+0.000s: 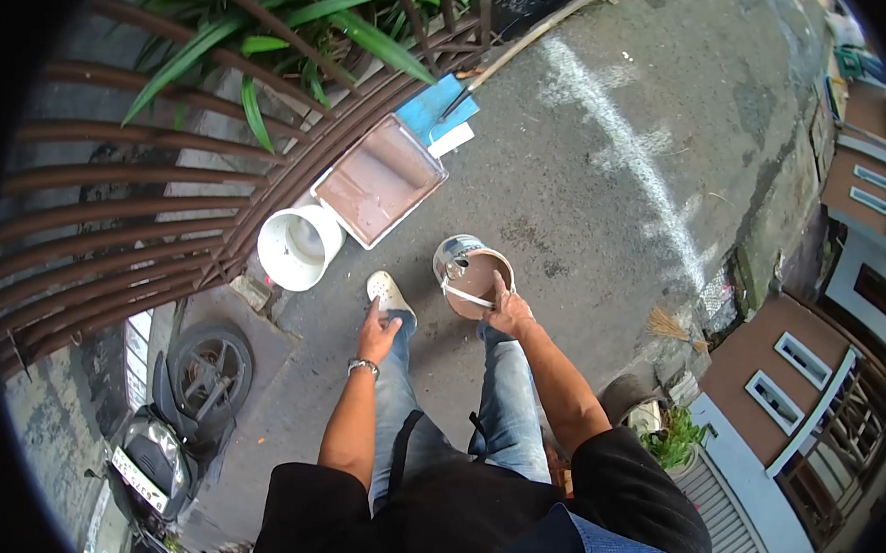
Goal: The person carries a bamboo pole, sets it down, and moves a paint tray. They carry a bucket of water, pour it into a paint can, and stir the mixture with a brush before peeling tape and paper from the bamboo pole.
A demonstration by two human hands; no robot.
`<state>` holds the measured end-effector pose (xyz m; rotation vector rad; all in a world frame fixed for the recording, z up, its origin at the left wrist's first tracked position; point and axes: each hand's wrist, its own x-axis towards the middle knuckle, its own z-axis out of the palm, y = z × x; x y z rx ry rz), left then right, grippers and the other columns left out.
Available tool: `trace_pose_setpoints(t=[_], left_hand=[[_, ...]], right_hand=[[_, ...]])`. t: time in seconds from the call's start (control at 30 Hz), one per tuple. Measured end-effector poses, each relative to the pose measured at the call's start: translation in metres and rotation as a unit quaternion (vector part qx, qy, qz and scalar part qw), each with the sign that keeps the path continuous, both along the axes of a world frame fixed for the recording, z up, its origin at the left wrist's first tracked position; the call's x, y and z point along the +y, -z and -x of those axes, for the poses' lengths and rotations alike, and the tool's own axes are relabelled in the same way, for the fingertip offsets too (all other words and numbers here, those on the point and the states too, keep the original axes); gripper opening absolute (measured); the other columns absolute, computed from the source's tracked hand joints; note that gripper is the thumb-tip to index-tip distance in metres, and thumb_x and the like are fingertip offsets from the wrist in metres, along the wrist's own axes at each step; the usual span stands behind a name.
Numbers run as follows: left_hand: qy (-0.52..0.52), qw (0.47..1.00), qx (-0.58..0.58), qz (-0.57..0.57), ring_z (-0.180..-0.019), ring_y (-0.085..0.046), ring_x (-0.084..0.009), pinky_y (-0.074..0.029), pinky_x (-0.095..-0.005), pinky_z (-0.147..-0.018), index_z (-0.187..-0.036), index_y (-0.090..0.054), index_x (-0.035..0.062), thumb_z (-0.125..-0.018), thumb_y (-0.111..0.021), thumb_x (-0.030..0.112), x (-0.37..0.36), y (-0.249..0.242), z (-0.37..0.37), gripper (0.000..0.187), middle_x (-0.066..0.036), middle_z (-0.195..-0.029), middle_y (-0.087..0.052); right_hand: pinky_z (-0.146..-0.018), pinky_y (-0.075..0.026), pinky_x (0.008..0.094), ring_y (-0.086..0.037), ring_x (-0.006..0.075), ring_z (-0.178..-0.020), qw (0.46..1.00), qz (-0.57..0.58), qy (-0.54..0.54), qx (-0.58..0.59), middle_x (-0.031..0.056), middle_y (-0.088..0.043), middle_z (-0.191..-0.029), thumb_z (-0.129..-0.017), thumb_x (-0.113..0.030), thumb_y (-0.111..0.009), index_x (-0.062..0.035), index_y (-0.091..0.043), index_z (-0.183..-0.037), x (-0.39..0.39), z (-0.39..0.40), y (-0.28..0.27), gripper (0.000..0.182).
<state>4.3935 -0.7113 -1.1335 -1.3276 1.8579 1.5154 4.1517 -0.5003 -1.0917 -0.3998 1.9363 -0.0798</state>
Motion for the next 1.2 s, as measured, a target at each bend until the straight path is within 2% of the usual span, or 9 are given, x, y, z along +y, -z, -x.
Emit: trace_pose_setpoints(t=[0.27,0.37,0.47,0.73,0.8,0.87,1.03,1.13,1.2], left_hand=[[0.253,0.931,-0.221,0.141,-0.125,-0.047,-0.0368,-0.037,-0.0404,-0.105,-0.139,-0.037,-0.0037,-0.080,-0.068,0.037,-0.137,-0.183,-0.059,0.078,-0.026,-0.132,-0.050],[0.233,0.899,-0.291,0.229,-0.128,-0.043,-0.0375,-0.033,-0.0410,-0.108,-0.134,-0.044,-0.0042,-0.082,-0.065,0.039,-0.163,-0.262,-0.016,0.071,-0.026,-0.136,-0.046],[0.148,0.919,-0.165,0.327,-0.120,-0.051,-0.0393,-0.039,-0.0407,-0.102,-0.126,-0.051,-0.0061,-0.080,-0.068,0.035,-0.165,-0.311,0.054,0.064,-0.028,-0.125,-0.055],[0.274,0.894,-0.178,0.307,-0.102,-0.063,-0.0339,-0.048,-0.0397,-0.090,-0.115,-0.062,-0.0017,-0.076,-0.072,0.037,-0.026,-0.367,0.307,0.055,-0.024,-0.108,-0.065],[0.254,0.913,-0.201,0.247,-0.094,-0.065,-0.0342,-0.050,-0.0394,-0.085,-0.110,-0.064,-0.0023,-0.076,-0.072,0.037,0.052,-0.438,0.403,0.052,-0.022,-0.103,-0.067],[0.313,0.860,-0.211,0.344,-0.084,-0.067,-0.0324,-0.052,-0.0395,-0.075,-0.099,-0.065,-0.0060,-0.072,-0.078,0.032,-0.017,-0.332,0.416,0.048,-0.021,-0.088,-0.068],[0.361,0.775,-0.341,0.392,-0.087,-0.067,-0.0326,-0.052,-0.0395,-0.077,-0.095,-0.064,-0.0081,-0.068,-0.080,0.029,0.021,-0.369,0.678,0.049,-0.022,-0.091,-0.068],[0.362,0.855,-0.107,0.355,-0.091,-0.064,-0.0353,-0.048,-0.0428,-0.081,-0.095,-0.061,-0.0080,-0.070,-0.075,0.024,0.094,-0.386,0.890,0.043,-0.025,-0.094,-0.066],[0.422,0.829,0.088,0.357,-0.078,-0.063,-0.0339,-0.050,-0.0411,-0.073,-0.086,-0.061,-0.0019,-0.074,-0.070,0.028,0.157,-0.380,1.051,0.034,-0.021,-0.086,-0.066]], right_hand=[[-0.099,-0.044,0.0424,-0.054,0.0415,-0.115,0.949,0.006,0.302,0.086,0.0318,-0.056,-0.120,-0.072,-0.024,-0.067,-0.0049,-0.014,-0.148,0.160,0.060,-0.120,0.095],[-0.102,-0.041,0.0402,-0.051,0.0401,-0.120,0.908,0.022,0.405,0.104,0.0318,-0.052,-0.125,-0.071,-0.026,-0.071,-0.0007,-0.016,-0.147,0.238,0.071,-0.130,0.097],[-0.104,-0.040,0.0381,-0.049,0.0388,-0.123,0.870,0.038,0.475,0.127,0.0319,-0.049,-0.129,-0.070,-0.027,-0.072,0.0040,-0.019,-0.144,0.309,0.099,-0.136,0.096],[-0.103,-0.041,0.0377,-0.051,0.0367,-0.121,0.752,-0.067,0.645,0.118,0.0306,-0.052,-0.126,-0.069,-0.029,-0.072,0.0050,-0.029,-0.141,0.485,0.173,-0.184,0.091],[-0.102,-0.042,0.0380,-0.052,0.0360,-0.121,0.703,-0.075,0.701,0.096,0.0310,-0.053,-0.125,-0.068,-0.029,-0.072,0.0072,-0.034,-0.137,0.527,0.167,-0.168,0.087],[-0.102,-0.042,0.0378,-0.052,0.0352,-0.121,0.673,-0.083,0.731,0.078,0.0310,-0.053,-0.125,-0.068,-0.029,-0.073,0.0093,-0.038,-0.132,0.552,0.168,-0.174,0.083],[-0.088,-0.050,0.0386,-0.063,0.0345,-0.106,0.563,-0.103,0.817,0.074,0.0270,-0.063,-0.110,-0.068,-0.030,-0.072,0.0113,-0.042,-0.126,0.595,0.232,-0.267,0.077],[-0.075,-0.053,0.0369,-0.068,0.0320,-0.087,0.561,-0.194,0.769,0.239,0.0220,-0.068,-0.097,-0.069,-0.027,-0.070,0.0122,-0.050,-0.117,0.639,0.202,-0.195,0.065],[-0.076,-0.052,0.0376,-0.067,0.0312,-0.088,0.495,-0.141,0.851,0.106,0.0231,-0.067,-0.098,-0.071,-0.020,-0.068,0.0094,-0.053,-0.115,0.652,0.261,-0.282,0.054]])
